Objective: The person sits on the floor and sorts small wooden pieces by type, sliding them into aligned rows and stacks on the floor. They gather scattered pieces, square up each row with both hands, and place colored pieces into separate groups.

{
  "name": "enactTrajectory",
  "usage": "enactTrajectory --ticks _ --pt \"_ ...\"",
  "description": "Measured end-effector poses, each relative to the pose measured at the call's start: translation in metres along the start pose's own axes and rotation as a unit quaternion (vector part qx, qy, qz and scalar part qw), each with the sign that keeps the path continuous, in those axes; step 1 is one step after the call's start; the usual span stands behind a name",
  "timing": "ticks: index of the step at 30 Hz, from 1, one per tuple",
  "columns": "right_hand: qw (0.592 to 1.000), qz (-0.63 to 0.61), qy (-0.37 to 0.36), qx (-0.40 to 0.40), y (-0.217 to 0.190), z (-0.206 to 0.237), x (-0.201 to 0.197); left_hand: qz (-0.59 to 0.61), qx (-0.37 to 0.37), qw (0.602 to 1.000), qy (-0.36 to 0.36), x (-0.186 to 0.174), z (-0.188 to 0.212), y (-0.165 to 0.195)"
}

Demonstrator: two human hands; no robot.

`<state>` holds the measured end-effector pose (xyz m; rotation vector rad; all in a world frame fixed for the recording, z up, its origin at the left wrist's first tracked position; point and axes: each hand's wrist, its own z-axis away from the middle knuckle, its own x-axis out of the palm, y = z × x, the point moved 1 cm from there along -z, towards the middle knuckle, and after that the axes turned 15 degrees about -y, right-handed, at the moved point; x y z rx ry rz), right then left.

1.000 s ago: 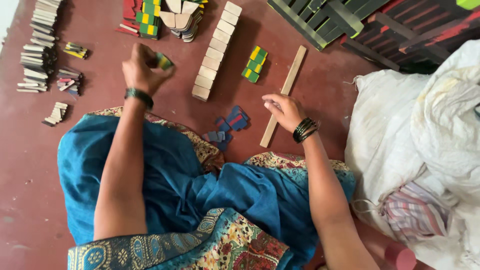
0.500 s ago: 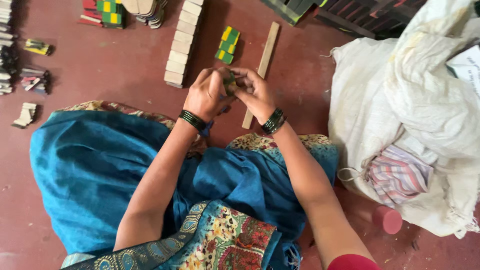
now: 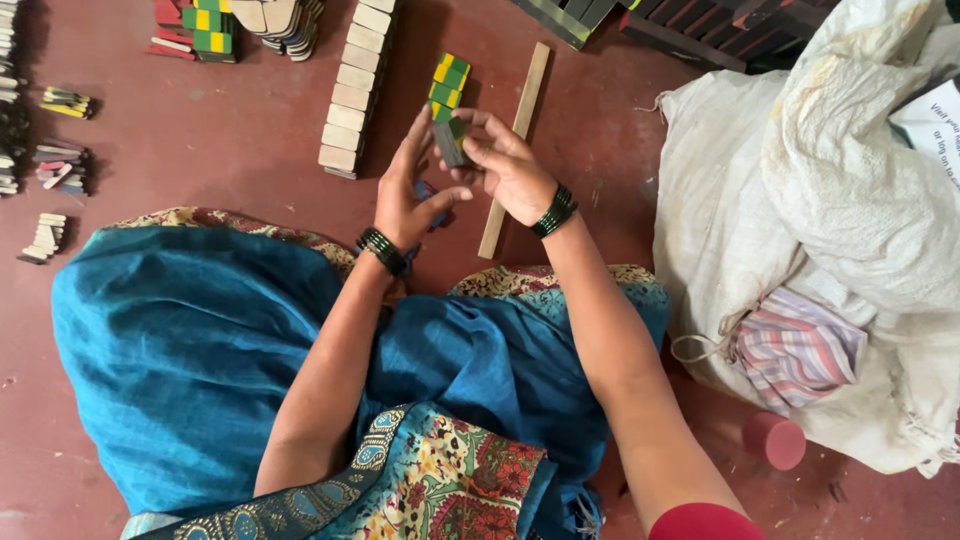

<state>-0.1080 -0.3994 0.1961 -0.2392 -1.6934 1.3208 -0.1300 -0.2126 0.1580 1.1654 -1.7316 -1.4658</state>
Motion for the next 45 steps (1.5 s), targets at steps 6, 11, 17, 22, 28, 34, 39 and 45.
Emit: enactTrajectory --ticks 6,11,17,22,28,34,39,45 --pt "0.997 -0.038 -0.06 0.008 0.004 -0.001 0.016 -0.017 0.108 0.993 0.051 -0.009 -0.006 0.014" --pt "0.998 -0.036 -0.026 0.053 0.005 -0.001 0.02 -0.131 0.062 0.986 0.085 -0.021 -0.002 0.02" --pt "0.988 0.151 0.026 0.004 0.02 -0.003 0.013 -0.274 0.046 0.957 0.087 -0.018 0.002 0.03" --pt "0.975 0.211 0.059 0.019 0.004 0.009 -0.03 -0.25 -0.016 0.968 0.018 -0.004 0.004 0.001" --pt "0.891 0.373 0.224 0.133 -0.034 0.015 -0.101 -0.332 -0.03 0.937 -0.109 -0.026 0.011 -0.078" --pt "0.813 0.527 0.202 0.144 -0.047 -0.055 -0.155 -0.261 -0.024 0.965 0.026 -0.018 -0.035 -0.116" --pt "0.823 0.517 0.171 0.163 -0.04 -0.12 -0.163 -0.167 -0.025 0.985 0.02 -0.026 -0.085 -0.13" --pt "0.758 0.589 0.152 0.235 -0.033 -0.157 -0.163 0.007 0.011 1.0 -0.001 -0.034 -0.117 -0.155"
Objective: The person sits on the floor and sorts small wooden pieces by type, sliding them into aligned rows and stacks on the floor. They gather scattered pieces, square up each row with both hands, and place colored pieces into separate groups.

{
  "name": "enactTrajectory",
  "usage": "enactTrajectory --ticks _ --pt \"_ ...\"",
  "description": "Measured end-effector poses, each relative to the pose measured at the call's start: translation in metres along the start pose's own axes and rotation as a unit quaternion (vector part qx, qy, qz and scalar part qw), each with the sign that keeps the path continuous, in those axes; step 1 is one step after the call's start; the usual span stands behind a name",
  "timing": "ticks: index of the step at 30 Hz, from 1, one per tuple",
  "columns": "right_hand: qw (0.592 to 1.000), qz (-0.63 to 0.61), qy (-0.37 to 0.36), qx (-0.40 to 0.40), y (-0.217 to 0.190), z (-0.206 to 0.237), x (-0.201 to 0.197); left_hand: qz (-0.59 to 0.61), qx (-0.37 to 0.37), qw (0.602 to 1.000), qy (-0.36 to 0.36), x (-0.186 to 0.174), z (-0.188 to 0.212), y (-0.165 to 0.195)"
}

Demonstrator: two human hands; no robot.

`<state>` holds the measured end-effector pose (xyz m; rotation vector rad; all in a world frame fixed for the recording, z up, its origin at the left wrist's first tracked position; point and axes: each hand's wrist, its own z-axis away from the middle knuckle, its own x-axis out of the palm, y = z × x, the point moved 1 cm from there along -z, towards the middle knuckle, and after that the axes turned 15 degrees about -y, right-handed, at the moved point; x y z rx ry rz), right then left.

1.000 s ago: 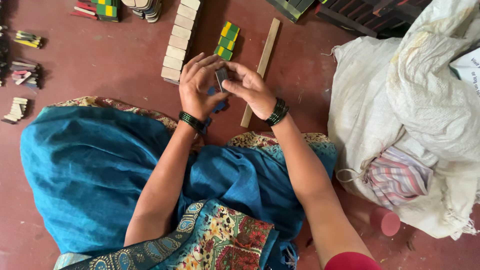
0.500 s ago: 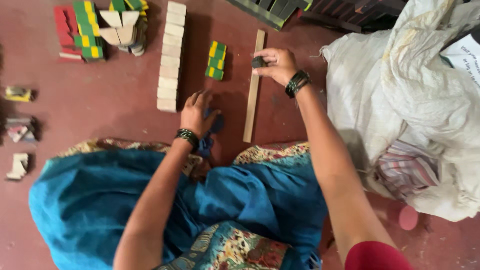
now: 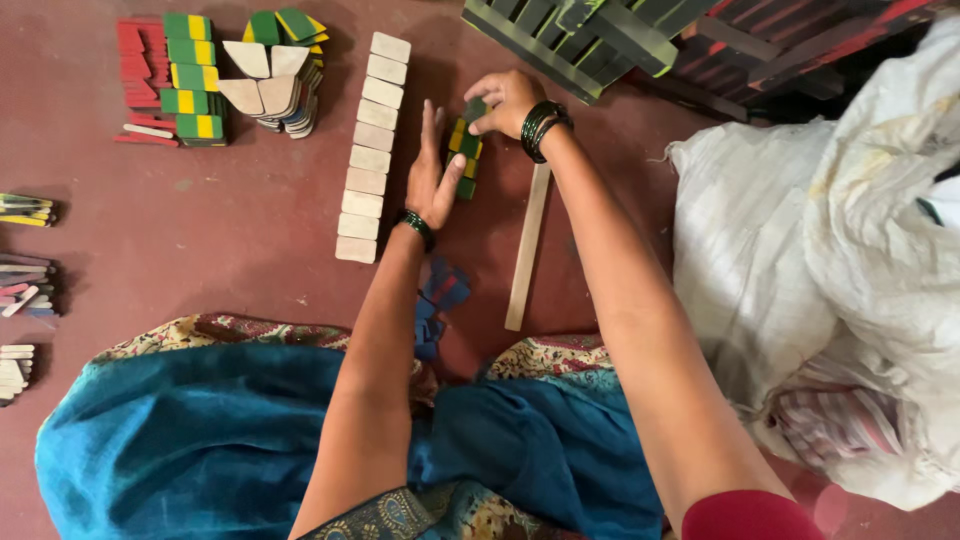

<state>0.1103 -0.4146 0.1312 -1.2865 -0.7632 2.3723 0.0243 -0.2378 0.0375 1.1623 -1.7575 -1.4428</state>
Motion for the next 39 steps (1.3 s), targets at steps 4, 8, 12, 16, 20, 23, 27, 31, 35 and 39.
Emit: enactTrajectory --ticks 4,8,12,16,20,23,27,31,35,39 --pt "0.999 0.027 -0.025 0.012 0.001 -0.007 0.003 0.041 0.012 0.999 0.02 0.002 -0.003 -0.009" --pt "0.998 0.056 -0.01 0.004 0.008 -0.013 0.005 0.05 0.023 0.998 0.031 0.001 -0.001 -0.008" --pt "0.999 0.017 0.025 -0.036 0.015 -0.017 0.001 -0.006 0.006 1.0 0.017 0.0 -0.001 -0.003" --pt "0.997 0.047 0.053 -0.024 0.018 -0.021 -0.001 -0.068 -0.015 0.998 -0.009 0.004 -0.002 0.003" --pt "0.994 0.08 0.062 -0.03 0.016 -0.024 0.002 -0.119 -0.036 0.992 -0.023 0.008 -0.002 0.004" --pt "0.994 0.075 0.062 -0.053 0.017 -0.025 0.002 -0.097 -0.02 0.995 -0.01 0.007 -0.002 0.001" --pt "0.991 0.096 0.065 -0.073 0.019 -0.026 0.0 -0.079 -0.014 0.997 0.001 0.006 -0.003 -0.004" --pt "0.987 0.133 0.073 -0.061 0.019 -0.029 0.001 -0.084 -0.012 0.996 -0.001 0.007 -0.003 -0.004" --pt "0.978 0.158 0.102 -0.087 0.017 -0.03 0.006 -0.085 -0.014 0.996 -0.001 0.006 -0.003 -0.001" --pt "0.986 0.125 0.1 -0.052 0.018 -0.031 0.006 -0.076 -0.016 0.997 -0.001 0.006 -0.003 0.0"
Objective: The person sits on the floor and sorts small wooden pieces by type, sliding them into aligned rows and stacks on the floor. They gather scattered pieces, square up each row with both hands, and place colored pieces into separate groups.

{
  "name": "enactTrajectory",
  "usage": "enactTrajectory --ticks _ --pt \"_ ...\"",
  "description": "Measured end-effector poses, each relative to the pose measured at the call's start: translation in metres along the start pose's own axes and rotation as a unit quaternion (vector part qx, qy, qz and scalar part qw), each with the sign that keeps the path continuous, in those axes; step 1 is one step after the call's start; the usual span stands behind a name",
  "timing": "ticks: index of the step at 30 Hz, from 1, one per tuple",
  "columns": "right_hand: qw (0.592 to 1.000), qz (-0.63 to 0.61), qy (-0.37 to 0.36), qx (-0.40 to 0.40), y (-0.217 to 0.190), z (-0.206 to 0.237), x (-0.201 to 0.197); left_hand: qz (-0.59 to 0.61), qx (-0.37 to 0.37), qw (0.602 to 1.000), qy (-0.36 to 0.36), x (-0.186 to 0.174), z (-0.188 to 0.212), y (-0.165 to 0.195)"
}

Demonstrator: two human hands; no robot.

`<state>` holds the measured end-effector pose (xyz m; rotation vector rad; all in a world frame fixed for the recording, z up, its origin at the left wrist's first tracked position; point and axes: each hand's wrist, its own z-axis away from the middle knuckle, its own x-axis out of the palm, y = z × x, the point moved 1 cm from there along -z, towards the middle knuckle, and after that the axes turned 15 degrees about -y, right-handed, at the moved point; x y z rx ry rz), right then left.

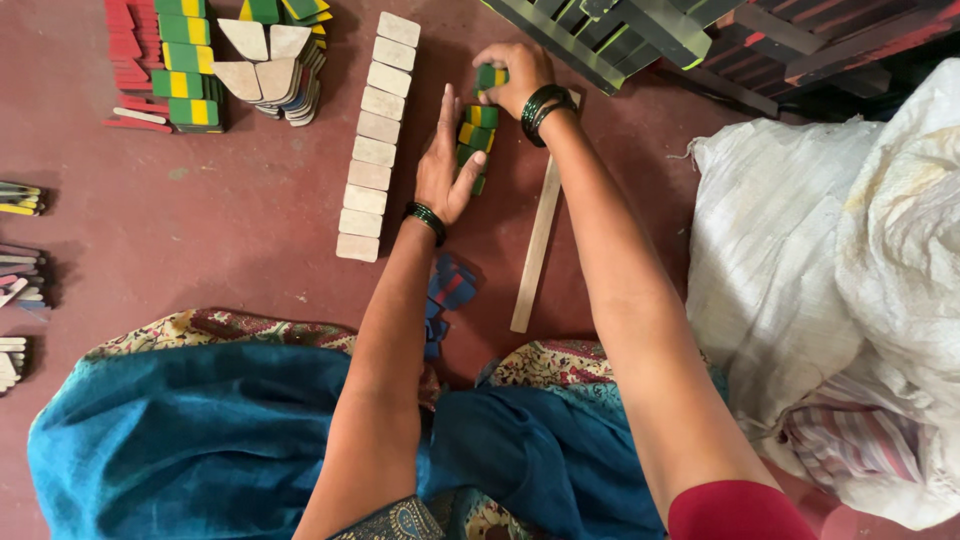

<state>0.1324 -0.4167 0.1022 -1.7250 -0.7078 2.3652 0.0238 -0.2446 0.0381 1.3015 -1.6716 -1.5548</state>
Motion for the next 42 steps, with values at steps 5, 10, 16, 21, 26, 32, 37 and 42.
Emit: enactTrajectory --ticks 5,10,16,21,26,32,37,42 --pt "0.997 -0.048 -0.054 -0.009 0.004 0.002 -0.002 -0.006 0.009 1.0 0.0 0.0 0.0 0.001" --pt "0.994 -0.089 -0.062 0.012 0.007 0.003 -0.001 -0.021 0.017 1.0 0.0 0.0 0.0 0.003" --pt "0.996 -0.091 -0.006 0.0 0.015 0.002 -0.005 -0.022 0.013 1.0 -0.003 -0.001 0.0 0.005" --pt "0.999 0.001 0.033 -0.02 0.016 0.002 -0.004 -0.019 0.011 1.0 -0.004 -0.001 -0.001 0.005" --pt "0.998 0.002 0.039 -0.043 0.016 0.0 -0.004 -0.023 0.027 0.999 -0.003 -0.003 0.0 0.007" --pt "0.995 -0.004 0.092 -0.039 0.023 0.001 -0.01 -0.014 0.024 1.0 -0.005 -0.002 0.0 0.008" --pt "0.993 0.005 0.086 -0.076 0.017 -0.003 0.0 -0.015 0.028 0.999 -0.003 -0.003 0.0 0.009" --pt "0.999 0.006 0.015 -0.036 0.017 0.001 0.002 -0.018 0.025 1.0 -0.004 -0.002 0.0 0.007"
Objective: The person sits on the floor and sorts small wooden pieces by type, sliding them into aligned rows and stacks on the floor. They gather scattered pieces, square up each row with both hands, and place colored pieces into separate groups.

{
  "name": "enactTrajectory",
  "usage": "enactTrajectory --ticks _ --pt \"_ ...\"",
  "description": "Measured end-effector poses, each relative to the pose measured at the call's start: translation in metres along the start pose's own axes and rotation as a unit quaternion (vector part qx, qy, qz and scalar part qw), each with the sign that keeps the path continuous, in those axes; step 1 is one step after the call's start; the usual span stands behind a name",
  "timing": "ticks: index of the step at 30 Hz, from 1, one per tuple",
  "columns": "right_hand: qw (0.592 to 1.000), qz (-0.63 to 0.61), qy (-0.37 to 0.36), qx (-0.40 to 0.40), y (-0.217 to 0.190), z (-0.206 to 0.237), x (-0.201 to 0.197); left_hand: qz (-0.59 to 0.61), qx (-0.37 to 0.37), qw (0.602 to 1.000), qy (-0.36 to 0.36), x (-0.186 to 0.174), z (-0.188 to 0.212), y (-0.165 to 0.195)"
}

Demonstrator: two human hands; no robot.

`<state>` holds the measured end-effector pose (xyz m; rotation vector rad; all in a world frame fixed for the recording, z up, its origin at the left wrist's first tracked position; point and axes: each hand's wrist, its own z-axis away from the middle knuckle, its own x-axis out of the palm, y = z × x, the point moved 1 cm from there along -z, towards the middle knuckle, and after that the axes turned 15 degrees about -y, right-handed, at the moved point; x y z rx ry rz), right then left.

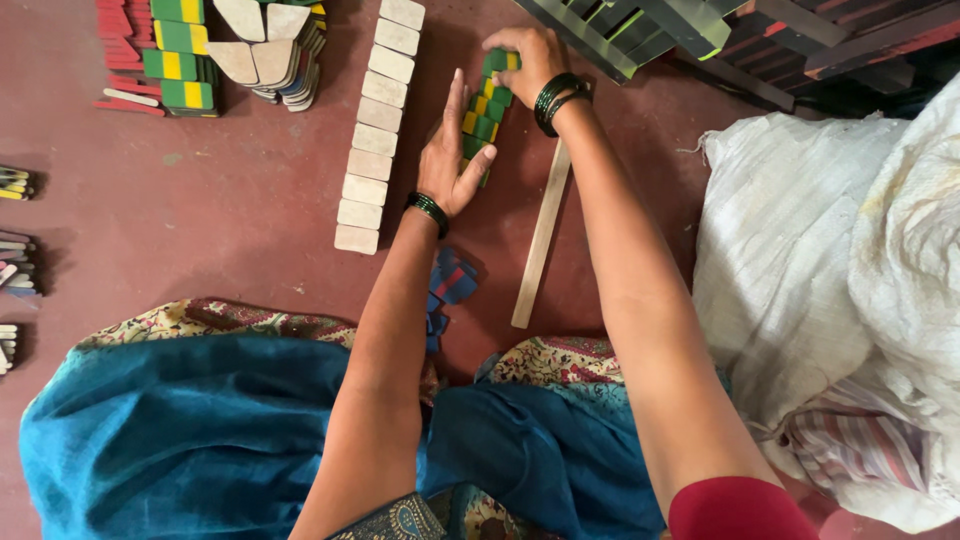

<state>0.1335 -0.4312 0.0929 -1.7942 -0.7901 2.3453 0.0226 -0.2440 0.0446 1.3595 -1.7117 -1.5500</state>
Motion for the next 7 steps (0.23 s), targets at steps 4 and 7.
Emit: enactTrajectory --ticks 4,7 --pt "1.0 -0.017 0.021 -0.013 0.007 0.004 -0.003 0.004 0.003 1.0 0.001 0.001 0.0 0.0" --pt "0.997 -0.052 0.039 0.033 0.017 0.009 -0.005 -0.004 -0.001 1.0 -0.001 0.0 -0.001 -0.002"
